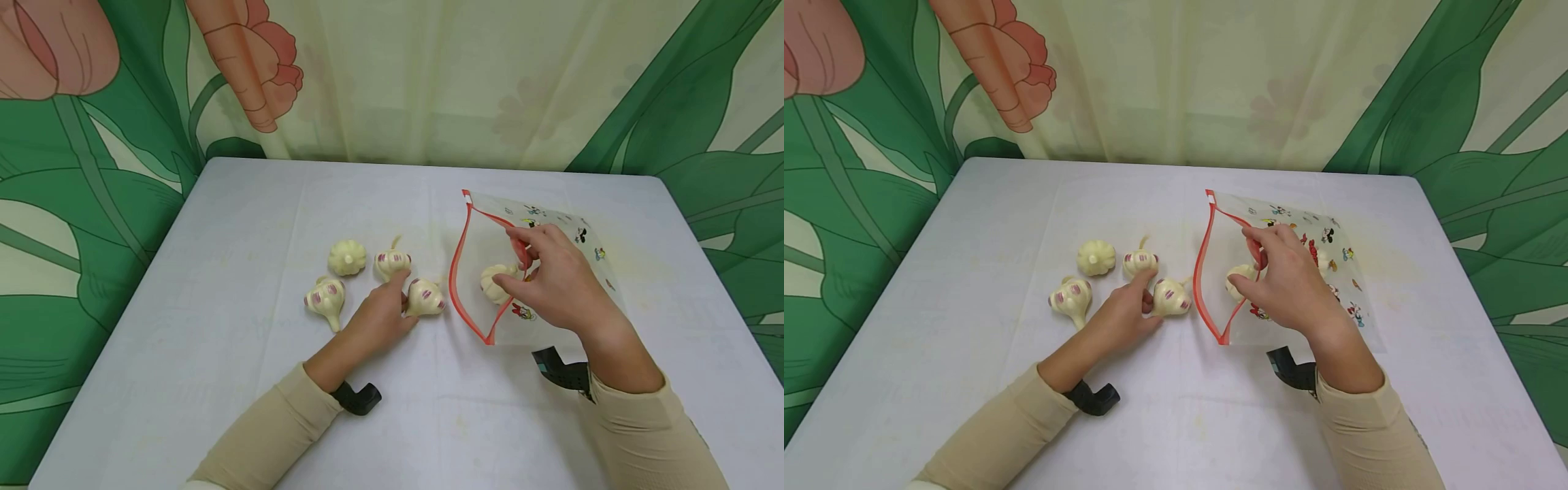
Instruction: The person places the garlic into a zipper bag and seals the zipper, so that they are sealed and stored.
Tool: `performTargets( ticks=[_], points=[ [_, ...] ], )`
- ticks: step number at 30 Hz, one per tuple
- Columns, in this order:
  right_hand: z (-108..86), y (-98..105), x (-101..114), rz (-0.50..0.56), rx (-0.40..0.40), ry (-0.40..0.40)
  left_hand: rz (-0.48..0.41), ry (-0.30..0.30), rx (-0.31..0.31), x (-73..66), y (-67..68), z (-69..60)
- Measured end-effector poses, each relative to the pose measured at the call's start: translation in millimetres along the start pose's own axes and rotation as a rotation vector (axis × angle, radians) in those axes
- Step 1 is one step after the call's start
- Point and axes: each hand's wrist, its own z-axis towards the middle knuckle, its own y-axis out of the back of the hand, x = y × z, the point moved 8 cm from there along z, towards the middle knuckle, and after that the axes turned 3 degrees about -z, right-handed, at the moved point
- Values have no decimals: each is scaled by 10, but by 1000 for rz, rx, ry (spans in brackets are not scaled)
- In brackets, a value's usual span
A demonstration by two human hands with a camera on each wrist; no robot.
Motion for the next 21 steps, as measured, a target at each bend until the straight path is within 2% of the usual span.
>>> performTargets(
  ticks=[6, 10, 12, 17, 21],
  points=[
    [-5, -2, -5, -1, 4, -3, 45, 48, -6, 23, 63, -58],
    [-5, -3, -9, 0, 6, -1, 70, 39, -50, -43, 209, -138],
    [-5, -4, -12, 2, 9, -4, 74, -4, -92, -117, 309, -178],
    [-4, -7, -16, -2, 16, -17, 74, -161, -196, -334, 503, -238],
    [-7, -8, -16, -3, 20, -28, 55, -214, -206, -445, 533, -213]
  ],
)
